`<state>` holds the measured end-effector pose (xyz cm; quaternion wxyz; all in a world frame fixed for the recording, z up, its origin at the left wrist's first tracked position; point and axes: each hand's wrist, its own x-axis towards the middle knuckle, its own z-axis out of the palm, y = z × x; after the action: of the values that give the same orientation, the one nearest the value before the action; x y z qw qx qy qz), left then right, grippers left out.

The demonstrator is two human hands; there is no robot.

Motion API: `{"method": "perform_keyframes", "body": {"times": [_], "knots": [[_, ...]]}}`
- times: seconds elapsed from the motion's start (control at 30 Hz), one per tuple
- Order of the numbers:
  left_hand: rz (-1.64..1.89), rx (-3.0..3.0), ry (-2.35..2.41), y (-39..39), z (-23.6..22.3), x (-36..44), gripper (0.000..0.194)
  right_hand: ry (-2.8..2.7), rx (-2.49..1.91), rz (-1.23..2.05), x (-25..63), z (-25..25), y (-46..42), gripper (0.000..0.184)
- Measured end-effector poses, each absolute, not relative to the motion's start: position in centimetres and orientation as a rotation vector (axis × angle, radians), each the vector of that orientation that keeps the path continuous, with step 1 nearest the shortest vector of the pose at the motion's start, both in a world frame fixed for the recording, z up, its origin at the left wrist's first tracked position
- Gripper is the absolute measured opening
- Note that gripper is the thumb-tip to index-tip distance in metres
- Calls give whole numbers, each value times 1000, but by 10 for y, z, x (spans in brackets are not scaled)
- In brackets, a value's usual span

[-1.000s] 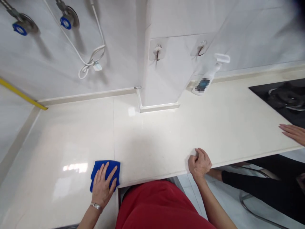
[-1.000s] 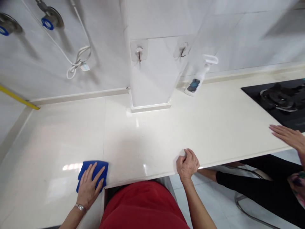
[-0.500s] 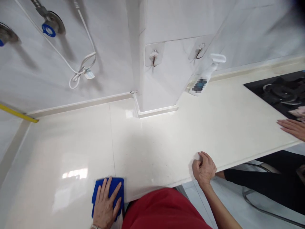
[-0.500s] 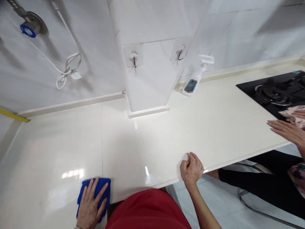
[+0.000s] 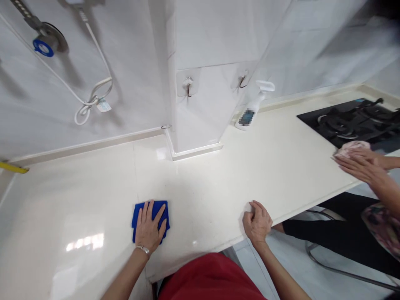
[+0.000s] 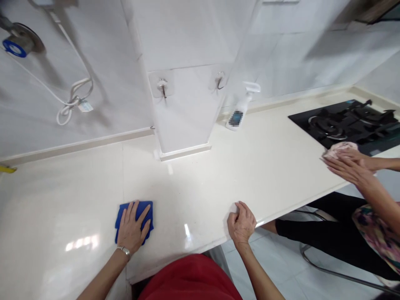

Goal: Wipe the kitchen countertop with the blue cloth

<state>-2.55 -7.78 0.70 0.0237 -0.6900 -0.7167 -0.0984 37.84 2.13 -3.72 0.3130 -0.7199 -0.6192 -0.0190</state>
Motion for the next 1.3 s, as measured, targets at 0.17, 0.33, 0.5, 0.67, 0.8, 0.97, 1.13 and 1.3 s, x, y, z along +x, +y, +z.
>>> {"method": "perform_keyframes", "body": {"times": [0.17, 0.33, 0.5, 0.67, 0.8, 0.97, 1.13, 1.3], "knots": [[-443, -2222, -2185, 1, 7, 18, 54, -1616, -1893, -50, 378, -42, 23, 40], [-586, -2301, -2162, 57, 4, 68, 52, -1622, -1871, -66, 380, -47, 25, 40], [-627, -2349, -2113, 83, 0, 66, 49, -1640, -1870, -70, 382, -50, 27, 41], [-574, -2130, -2294, 107, 4, 18, 48, -1655, -1886, -77, 382, -52, 27, 42], [-597, -1961, -2373, 113, 8, -26, 48, -1675, -1867, -100, 381, -55, 28, 41], [-533, -1723, -2449, 104, 6, -51, 50, -1650, -1855, -129, 379, -55, 29, 39], [-514, -1753, -2343, 91, -4, -21, 51, -1649, -1853, -127, 378, -53, 30, 38], [-542, -1911, -2267, 107, -7, 35, 51, -1668, -1869, -99, 377, -47, 30, 37]]}}
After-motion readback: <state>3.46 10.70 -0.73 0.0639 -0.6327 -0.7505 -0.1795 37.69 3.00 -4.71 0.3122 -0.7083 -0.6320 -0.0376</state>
